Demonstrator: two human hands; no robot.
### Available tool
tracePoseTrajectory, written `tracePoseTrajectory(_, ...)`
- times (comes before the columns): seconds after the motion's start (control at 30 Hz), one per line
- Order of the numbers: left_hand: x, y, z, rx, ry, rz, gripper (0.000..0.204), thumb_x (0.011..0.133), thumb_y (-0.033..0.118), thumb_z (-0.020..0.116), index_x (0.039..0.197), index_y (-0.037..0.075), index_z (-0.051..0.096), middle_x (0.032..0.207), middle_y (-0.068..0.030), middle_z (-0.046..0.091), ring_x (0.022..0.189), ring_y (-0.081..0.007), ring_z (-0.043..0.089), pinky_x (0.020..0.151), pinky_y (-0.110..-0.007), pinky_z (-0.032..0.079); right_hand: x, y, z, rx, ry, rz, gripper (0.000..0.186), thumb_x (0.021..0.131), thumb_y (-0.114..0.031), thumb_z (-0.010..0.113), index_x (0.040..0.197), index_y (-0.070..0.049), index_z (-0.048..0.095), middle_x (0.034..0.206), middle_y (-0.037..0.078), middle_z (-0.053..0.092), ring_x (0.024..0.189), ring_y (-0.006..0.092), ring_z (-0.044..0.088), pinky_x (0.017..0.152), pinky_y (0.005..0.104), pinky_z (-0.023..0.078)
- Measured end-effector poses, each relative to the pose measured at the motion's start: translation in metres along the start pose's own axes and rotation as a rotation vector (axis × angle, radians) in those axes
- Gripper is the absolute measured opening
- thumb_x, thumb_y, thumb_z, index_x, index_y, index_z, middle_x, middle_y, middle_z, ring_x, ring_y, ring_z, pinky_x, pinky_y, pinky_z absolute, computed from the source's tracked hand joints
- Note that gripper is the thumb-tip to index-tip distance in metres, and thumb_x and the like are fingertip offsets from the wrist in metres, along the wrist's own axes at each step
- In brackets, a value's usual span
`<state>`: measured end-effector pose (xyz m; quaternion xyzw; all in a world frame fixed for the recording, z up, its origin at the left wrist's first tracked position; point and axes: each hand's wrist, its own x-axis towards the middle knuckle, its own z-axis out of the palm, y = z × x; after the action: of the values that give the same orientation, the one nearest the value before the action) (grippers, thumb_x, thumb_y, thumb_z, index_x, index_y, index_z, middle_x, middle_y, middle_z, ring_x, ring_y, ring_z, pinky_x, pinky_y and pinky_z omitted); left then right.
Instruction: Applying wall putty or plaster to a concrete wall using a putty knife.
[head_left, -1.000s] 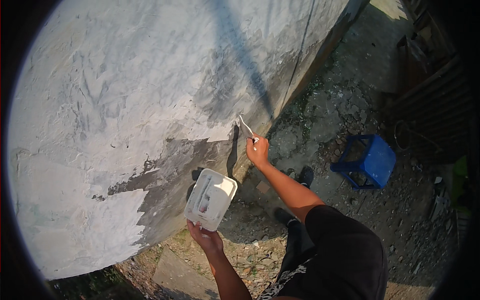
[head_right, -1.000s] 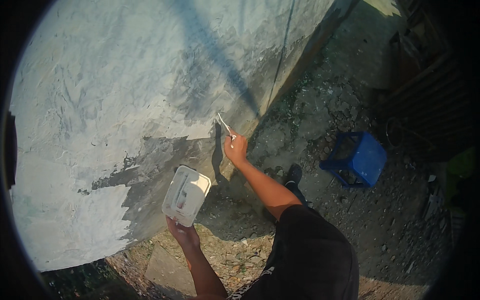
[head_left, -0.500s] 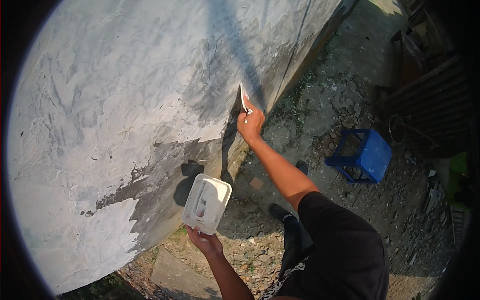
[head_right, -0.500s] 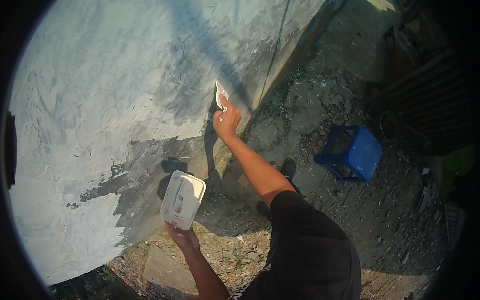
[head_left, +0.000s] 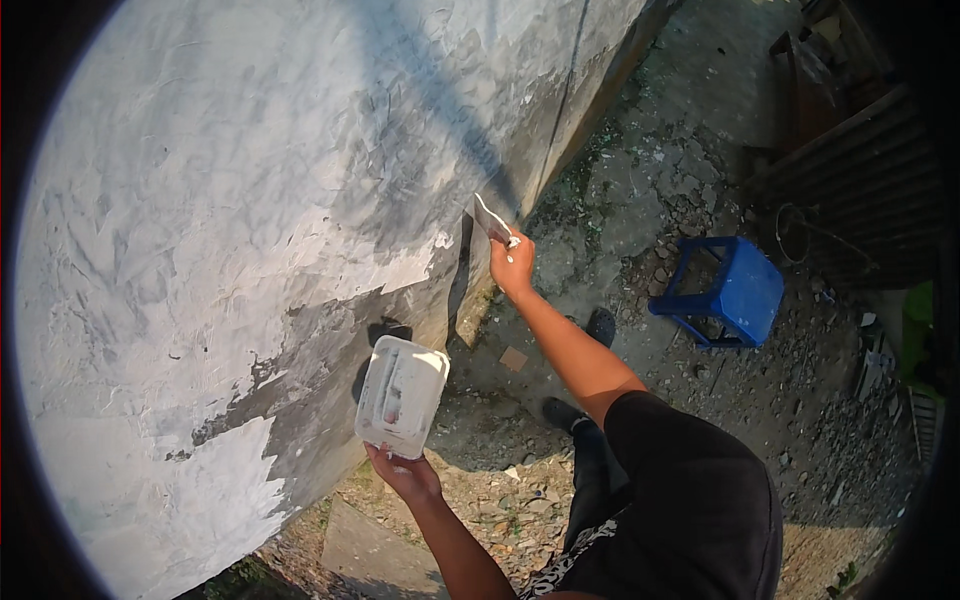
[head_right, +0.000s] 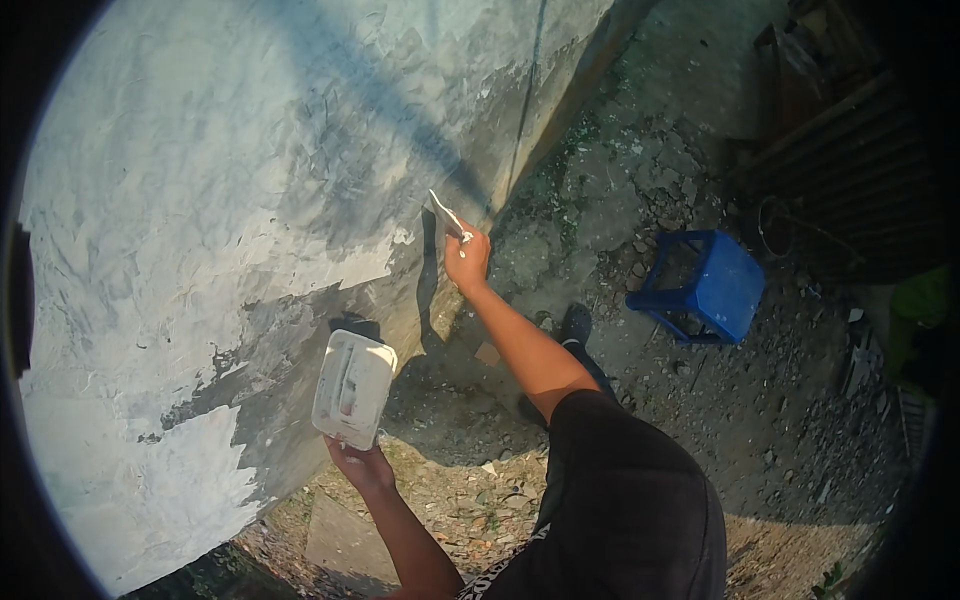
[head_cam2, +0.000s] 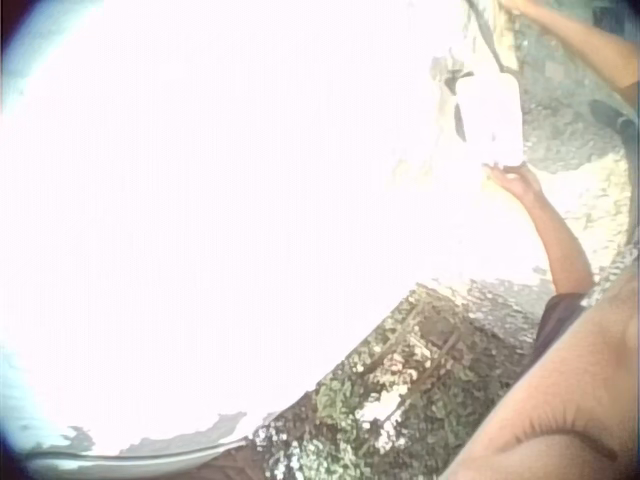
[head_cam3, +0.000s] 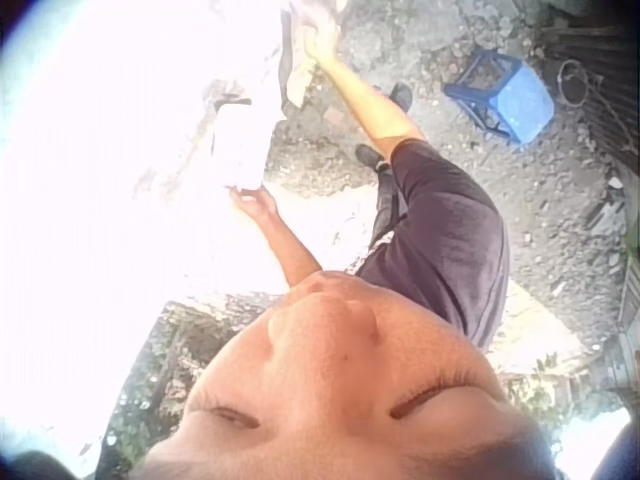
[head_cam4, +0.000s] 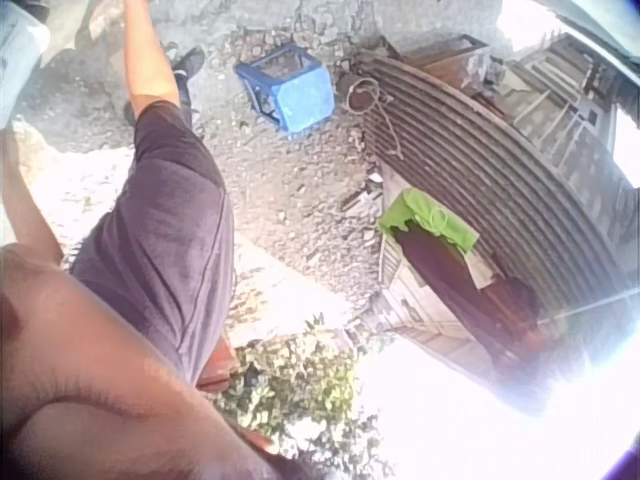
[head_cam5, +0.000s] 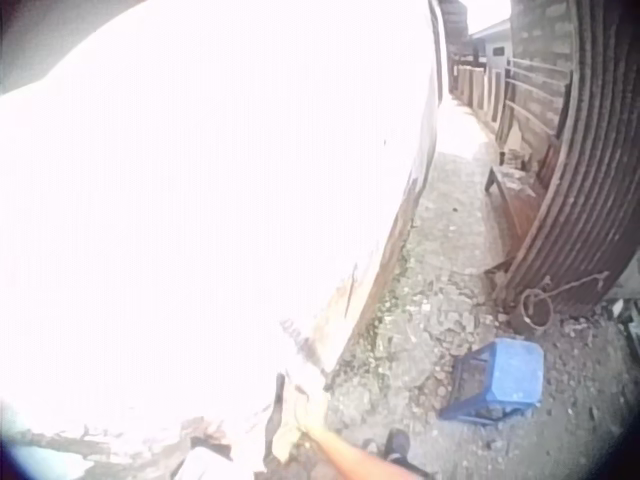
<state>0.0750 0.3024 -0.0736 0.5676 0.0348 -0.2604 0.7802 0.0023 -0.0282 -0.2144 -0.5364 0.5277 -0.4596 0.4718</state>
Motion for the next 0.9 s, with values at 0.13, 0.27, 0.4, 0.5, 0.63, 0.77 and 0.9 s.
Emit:
tracePoseTrajectory(0.13,-0.015,-0.003,-0.006,0.030,-0.024,0.017,0.055,0.101,0.032,0.044,0.151,0.012,0.031,0.150,-0.0130,0.041,0.135,-0.0287,0.045,0.109,-0.045,0.044,0.016,-0.006,0.014,0.007,0.159,-0.063,0.038,0.078,-0.003,0.054,0.113,-0.001,0.069,0.082,0.019,0.069,0.079,0.0397,0.067,0.074,0.0386,0.051)
tracePoseTrajectory(0.27,-0.027,0.005,-0.033,0.028,0.047,0.030,0.057,0.101,0.031,0.045,0.152,0.012,0.030,0.152,-0.0130,0.038,0.137,-0.0292,0.043,0.110,-0.045,0.042,-0.030,-0.027,0.044,-0.056,0.095,-0.215,0.047,0.072,0.001,0.052,0.116,-0.002,0.068,0.106,0.022,0.069,0.097,0.0416,0.066,0.087,0.0435,0.051)
tracePoseTrajectory(0.4,-0.036,0.012,-0.045,-0.006,0.033,0.039,0.057,0.101,0.030,0.045,0.152,0.011,0.028,0.152,-0.0135,0.038,0.137,-0.0297,0.042,0.111,-0.045,0.041,-0.105,-0.036,0.063,-0.063,-0.058,-0.310,0.049,0.072,0.001,0.055,0.119,-0.003,0.067,0.118,0.023,0.066,0.106,0.0423,0.063,0.092,0.0449,0.050)
tracePoseTrajectory(0.5,-0.040,0.015,-0.055,0.014,0.044,0.090,0.057,0.102,0.030,0.043,0.152,0.010,0.027,0.152,-0.0139,0.038,0.137,-0.0299,0.043,0.111,-0.045,0.040,-0.133,-0.038,0.058,-0.025,-0.245,-0.363,0.047,0.074,0.000,0.056,0.120,-0.003,0.066,0.117,0.023,0.066,0.105,0.0422,0.063,0.090,0.0441,0.051)
tracePoseTrajectory(0.63,-0.045,0.017,-0.054,0.028,0.034,0.097,0.058,0.102,0.033,0.043,0.152,0.009,0.028,0.151,-0.0139,0.039,0.136,-0.0295,0.044,0.110,-0.045,0.041,-0.116,-0.030,0.040,0.080,-0.346,-0.228,0.042,0.078,-0.002,0.054,0.118,-0.003,0.066,0.112,0.024,0.067,0.101,0.0432,0.064,0.087,0.0440,0.052)
tracePoseTrajectory(0.77,-0.052,0.016,-0.057,0.036,0.034,0.066,0.060,0.101,0.036,0.045,0.152,0.009,0.027,0.151,-0.0136,0.040,0.136,-0.0290,0.044,0.110,-0.045,0.042,-0.057,-0.019,0.026,-0.047,0.071,-0.102,0.027,0.082,-0.011,0.058,0.103,0.000,0.070,0.083,0.026,0.066,0.080,0.0450,0.065,0.072,0.0461,0.050)
tracePoseTrajectory(0.9,-0.065,0.018,-0.073,-0.034,0.070,0.063,0.060,0.101,0.035,0.044,0.152,0.009,0.028,0.151,-0.0129,0.039,0.136,-0.0282,0.044,0.108,-0.045,0.043,-0.055,-0.037,0.044,-0.053,0.122,-0.085,0.027,0.082,-0.010,0.057,0.102,0.000,0.071,0.079,0.027,0.065,0.076,0.0466,0.063,0.071,0.0469,0.050)
